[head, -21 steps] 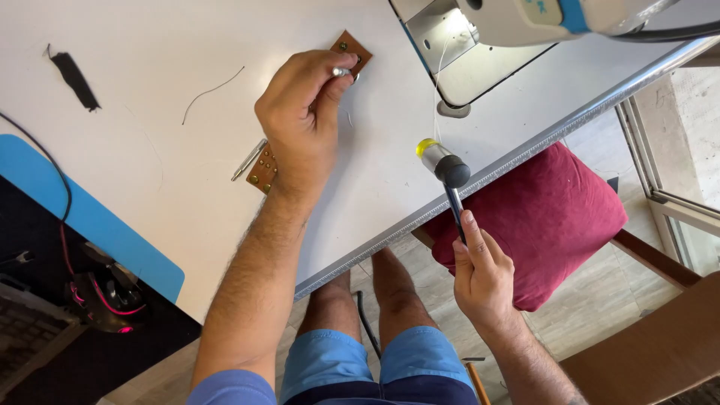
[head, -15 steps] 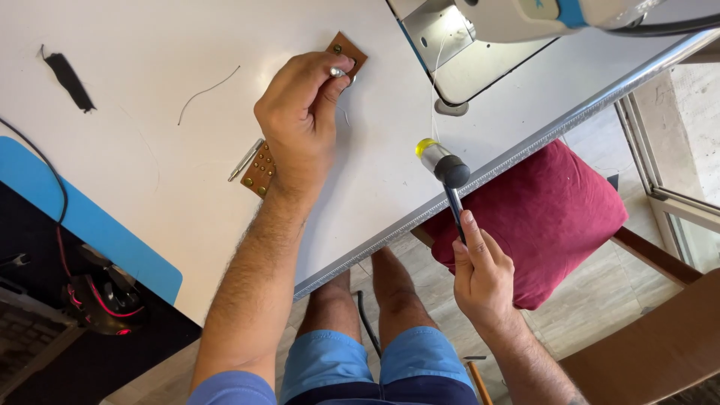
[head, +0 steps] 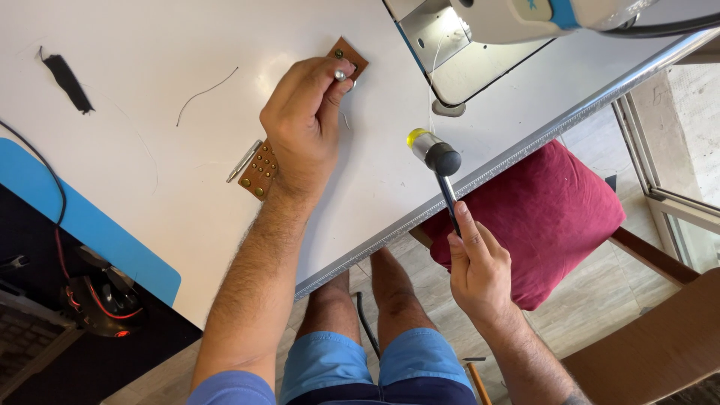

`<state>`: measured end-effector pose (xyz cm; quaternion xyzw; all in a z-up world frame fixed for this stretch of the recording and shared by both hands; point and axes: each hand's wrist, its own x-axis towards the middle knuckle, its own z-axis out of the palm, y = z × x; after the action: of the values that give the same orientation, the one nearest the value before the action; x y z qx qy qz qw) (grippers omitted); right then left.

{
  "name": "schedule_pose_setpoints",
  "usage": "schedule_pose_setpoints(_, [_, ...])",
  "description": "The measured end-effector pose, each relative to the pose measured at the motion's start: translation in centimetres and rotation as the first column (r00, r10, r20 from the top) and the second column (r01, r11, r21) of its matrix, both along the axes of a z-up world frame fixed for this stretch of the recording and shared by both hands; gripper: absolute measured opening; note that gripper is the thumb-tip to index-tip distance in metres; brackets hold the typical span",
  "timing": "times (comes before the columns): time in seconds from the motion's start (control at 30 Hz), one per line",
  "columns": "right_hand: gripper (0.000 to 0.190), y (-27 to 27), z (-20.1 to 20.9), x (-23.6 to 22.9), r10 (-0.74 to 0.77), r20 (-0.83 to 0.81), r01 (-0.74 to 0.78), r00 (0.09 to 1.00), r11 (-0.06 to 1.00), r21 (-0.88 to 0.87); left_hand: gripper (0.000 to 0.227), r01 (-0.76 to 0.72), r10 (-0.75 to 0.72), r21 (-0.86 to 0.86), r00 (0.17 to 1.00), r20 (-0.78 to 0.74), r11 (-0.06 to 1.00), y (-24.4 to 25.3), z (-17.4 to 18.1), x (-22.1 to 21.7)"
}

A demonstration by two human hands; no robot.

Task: The person is hammering metal rivets into a leather strap at a workbench to assemble a leather good.

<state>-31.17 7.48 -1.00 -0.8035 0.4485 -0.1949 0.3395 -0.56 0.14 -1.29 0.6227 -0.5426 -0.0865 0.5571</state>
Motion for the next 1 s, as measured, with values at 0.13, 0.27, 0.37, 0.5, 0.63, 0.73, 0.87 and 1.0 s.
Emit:
schedule_pose_setpoints(0.13, [0.052,-0.7,0.4,0.8,0.015,0.001,-0.015,1.000,1.000,-0.001,0.007,0.006,-0.006,-0.017,1.000,0.017,1.000,0.0,-0.6,-0.1])
schedule_pose_setpoints(0.27, [0.053,-1.2,0.9,1.5,0.005,-0.001,-0.005,1.000,1.000,-0.002,0.006,-0.001,0.002,-0.018,0.999,0.034,1.000,0.0,-0.8,-0.1])
schedule_pose_setpoints(0.37, [0.052,-1.4,1.3,1.9,0.009,-0.003,-0.009,1.000,1.000,0.000,0.007,-0.003,0.004,-0.016,0.999,0.043,1.000,0.2,-1.1,-0.2])
schedule_pose_setpoints(0.5, [0.053,-1.5,1.3,2.2,0.019,-0.027,-0.019,0.999,1.000,0.002,0.008,0.009,-0.007,-0.019,0.995,0.100,1.000,0.4,-1.7,-0.1])
schedule_pose_setpoints(0.63, [0.054,-1.6,1.4,2.8,0.014,-0.011,-0.014,1.000,1.000,-0.025,0.010,-0.001,0.004,-0.036,0.997,0.073,0.999,0.2,-1.0,0.0])
schedule_pose_setpoints(0.73, [0.053,-1.5,1.8,3.0,0.012,-0.003,-0.012,1.000,1.000,-0.022,0.017,-0.014,0.024,-0.069,0.990,0.140,0.998,0.1,-0.7,-0.2])
schedule_pose_setpoints(0.87, [0.051,-1.9,2.3,3.6,0.005,0.004,-0.005,1.000,1.000,-0.030,0.019,-0.084,0.097,-0.064,0.969,0.228,0.994,0.1,-1.0,-0.3])
schedule_pose_setpoints(1.0, [0.050,-2.7,3.6,4.7,0.028,0.042,-0.026,0.999,0.999,-0.044,0.015,-0.062,0.084,-0.098,0.967,0.240,0.993,0.1,-0.4,-0.2])
